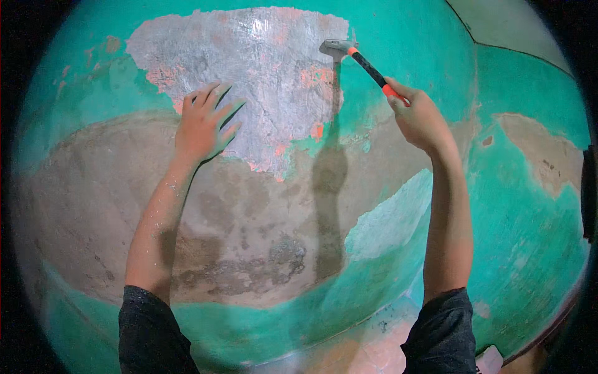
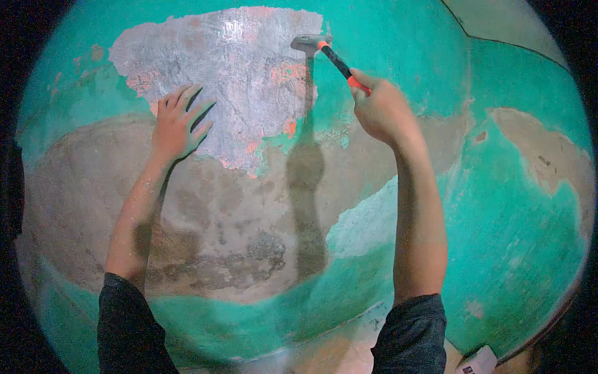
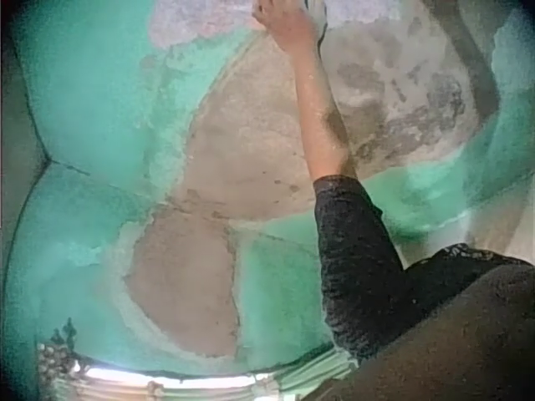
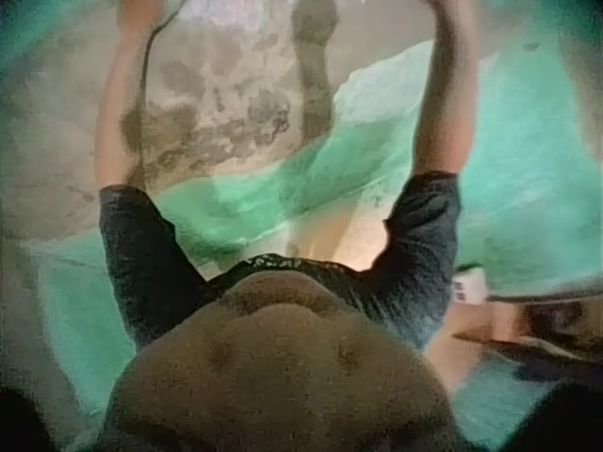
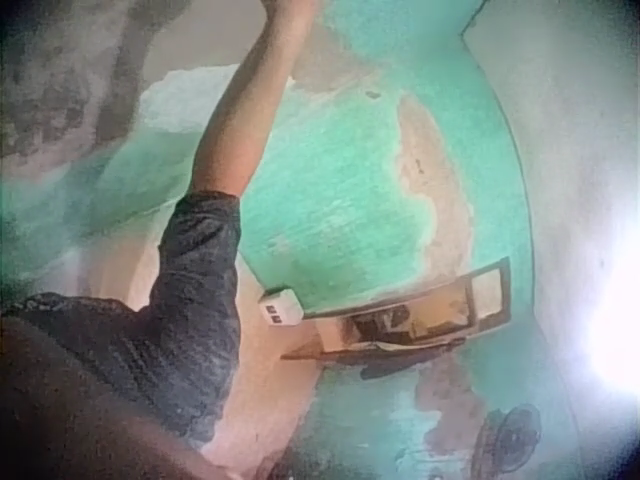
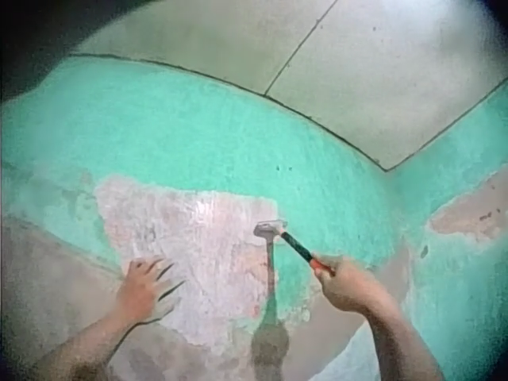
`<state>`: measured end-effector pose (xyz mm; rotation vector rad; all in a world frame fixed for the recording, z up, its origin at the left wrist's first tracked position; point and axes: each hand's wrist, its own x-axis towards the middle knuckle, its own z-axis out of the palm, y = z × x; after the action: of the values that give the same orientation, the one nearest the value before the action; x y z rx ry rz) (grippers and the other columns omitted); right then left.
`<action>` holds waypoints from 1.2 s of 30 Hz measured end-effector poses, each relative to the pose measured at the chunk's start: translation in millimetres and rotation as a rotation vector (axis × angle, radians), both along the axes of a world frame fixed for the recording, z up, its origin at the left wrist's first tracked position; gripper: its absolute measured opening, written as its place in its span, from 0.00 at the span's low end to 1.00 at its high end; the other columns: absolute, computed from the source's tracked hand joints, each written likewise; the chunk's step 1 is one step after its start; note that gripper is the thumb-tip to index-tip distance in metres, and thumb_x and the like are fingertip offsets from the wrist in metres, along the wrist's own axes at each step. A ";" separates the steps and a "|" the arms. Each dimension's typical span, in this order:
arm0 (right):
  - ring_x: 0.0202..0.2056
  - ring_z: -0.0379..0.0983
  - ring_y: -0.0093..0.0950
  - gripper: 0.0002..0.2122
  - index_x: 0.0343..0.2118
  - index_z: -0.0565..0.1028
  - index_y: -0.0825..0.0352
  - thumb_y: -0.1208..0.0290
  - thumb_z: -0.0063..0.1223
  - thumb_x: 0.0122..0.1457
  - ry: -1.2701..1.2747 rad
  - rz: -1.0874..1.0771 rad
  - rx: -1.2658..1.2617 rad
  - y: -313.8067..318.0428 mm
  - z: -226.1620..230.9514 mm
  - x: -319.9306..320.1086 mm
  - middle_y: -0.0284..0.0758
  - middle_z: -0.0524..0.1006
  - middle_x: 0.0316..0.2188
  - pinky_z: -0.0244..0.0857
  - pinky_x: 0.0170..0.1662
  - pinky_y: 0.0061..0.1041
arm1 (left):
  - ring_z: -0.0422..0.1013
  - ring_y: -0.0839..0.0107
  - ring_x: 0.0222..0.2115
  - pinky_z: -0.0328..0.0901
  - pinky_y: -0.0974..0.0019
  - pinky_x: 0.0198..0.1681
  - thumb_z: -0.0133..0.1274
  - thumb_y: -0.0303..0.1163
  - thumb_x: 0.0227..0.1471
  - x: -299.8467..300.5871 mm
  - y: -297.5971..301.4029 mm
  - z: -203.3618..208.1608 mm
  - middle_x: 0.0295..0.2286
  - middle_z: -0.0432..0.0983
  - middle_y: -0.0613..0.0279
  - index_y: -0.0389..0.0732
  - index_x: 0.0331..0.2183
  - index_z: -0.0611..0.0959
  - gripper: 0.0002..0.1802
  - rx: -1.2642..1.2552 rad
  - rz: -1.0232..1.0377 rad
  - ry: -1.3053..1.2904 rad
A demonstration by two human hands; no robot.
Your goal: Scrape peeling paint from a green interior wall using a hand scraper.
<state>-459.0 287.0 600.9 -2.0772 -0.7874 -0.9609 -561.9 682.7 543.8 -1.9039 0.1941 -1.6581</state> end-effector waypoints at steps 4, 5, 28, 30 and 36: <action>0.30 0.78 0.36 0.19 0.58 0.76 0.60 0.66 0.49 0.66 -0.062 0.049 0.003 -12.6 -2.5 9.3 0.49 0.81 0.30 0.69 0.36 0.36 | 0.61 0.62 0.61 0.55 0.53 0.59 0.62 0.44 0.49 -0.2 -4.9 1.9 0.58 0.68 0.63 0.57 0.51 0.82 0.25 0.004 -0.005 -0.010; 0.30 0.78 0.36 0.19 0.58 0.76 0.60 0.66 0.49 0.66 -0.063 0.051 0.003 -10.1 -1.7 14.4 0.49 0.81 0.30 0.69 0.36 0.36 | 0.61 0.62 0.61 0.55 0.53 0.59 0.62 0.44 0.49 0.4 -5.4 2.6 0.58 0.68 0.63 0.57 0.51 0.82 0.25 0.004 -0.003 -0.011; 0.34 0.79 0.40 0.19 0.58 0.76 0.58 0.64 0.48 0.66 -0.063 -0.016 -0.079 -7.7 9.0 10.0 0.52 0.81 0.33 0.69 0.40 0.35 | 0.61 0.62 0.61 0.55 0.53 0.60 0.62 0.44 0.50 -1.2 -3.0 0.1 0.58 0.68 0.63 0.57 0.52 0.82 0.26 -0.003 0.013 -0.005; 0.33 0.79 0.40 0.19 0.58 0.76 0.59 0.63 0.49 0.66 -0.048 -0.020 -0.110 -10.8 7.4 11.7 0.52 0.81 0.33 0.69 0.39 0.35 | 0.61 0.60 0.60 0.55 0.53 0.59 0.62 0.43 0.49 -1.6 -2.5 0.7 0.59 0.67 0.62 0.57 0.52 0.82 0.26 0.000 0.011 -0.002; 0.29 0.77 0.40 0.19 0.59 0.75 0.57 0.65 0.48 0.66 -0.050 -0.035 -0.057 -5.2 8.0 2.2 0.51 0.80 0.30 0.69 0.37 0.37 | 0.61 0.58 0.60 0.55 0.52 0.59 0.62 0.42 0.48 1.4 -2.4 1.0 0.60 0.66 0.62 0.56 0.53 0.82 0.27 0.001 0.010 -0.002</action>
<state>-456.8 281.8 608.9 -2.1295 -0.8154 -1.0232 -560.5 680.3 544.8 -1.9001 0.1843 -1.6527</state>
